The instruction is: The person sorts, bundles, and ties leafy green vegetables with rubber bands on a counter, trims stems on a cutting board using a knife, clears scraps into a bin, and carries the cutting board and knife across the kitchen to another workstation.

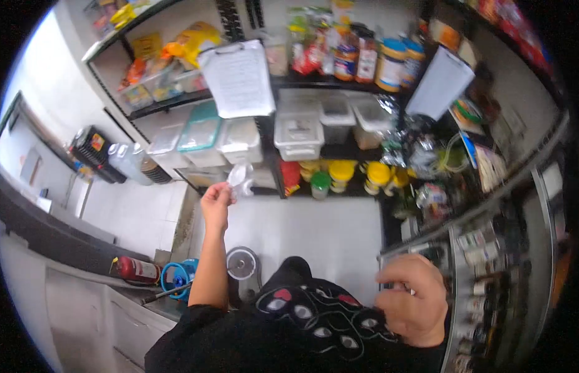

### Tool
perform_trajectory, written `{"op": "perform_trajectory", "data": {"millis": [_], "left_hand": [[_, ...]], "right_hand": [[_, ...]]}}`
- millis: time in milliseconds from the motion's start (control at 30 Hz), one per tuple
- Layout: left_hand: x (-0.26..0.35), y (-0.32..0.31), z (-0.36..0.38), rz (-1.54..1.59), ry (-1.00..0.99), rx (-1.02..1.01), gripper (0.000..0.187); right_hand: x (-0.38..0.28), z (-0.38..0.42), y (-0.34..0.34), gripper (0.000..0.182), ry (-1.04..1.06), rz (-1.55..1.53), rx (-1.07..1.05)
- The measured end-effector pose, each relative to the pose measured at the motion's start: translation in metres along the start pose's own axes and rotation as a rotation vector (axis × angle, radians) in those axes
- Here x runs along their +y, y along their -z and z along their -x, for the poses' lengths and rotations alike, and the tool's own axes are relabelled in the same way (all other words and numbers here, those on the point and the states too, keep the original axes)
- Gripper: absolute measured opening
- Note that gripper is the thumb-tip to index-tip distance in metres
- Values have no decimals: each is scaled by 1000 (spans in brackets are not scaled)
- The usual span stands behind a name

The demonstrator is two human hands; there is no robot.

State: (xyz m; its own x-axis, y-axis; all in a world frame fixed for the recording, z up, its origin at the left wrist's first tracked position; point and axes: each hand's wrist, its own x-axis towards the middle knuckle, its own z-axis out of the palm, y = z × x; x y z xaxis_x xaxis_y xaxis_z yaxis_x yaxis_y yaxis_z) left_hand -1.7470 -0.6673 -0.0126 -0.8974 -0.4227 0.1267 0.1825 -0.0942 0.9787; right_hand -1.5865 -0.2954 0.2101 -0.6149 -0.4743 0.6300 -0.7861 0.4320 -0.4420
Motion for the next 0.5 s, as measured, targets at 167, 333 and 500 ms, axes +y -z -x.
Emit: {"op": "perform_trajectory", "data": {"millis": [167,333,500], "left_hand": [[36,15,-122,73,-378,239,9],[83,16,-242,-324,-691,485,9],[118,20,-375,-958,-1123,509,11]], "right_hand": [[43,-24,-19,12,-203,177,128],[73,-73,-48,14,-316,225,244],[105,-120,-72,15,-353,239,288]]}}
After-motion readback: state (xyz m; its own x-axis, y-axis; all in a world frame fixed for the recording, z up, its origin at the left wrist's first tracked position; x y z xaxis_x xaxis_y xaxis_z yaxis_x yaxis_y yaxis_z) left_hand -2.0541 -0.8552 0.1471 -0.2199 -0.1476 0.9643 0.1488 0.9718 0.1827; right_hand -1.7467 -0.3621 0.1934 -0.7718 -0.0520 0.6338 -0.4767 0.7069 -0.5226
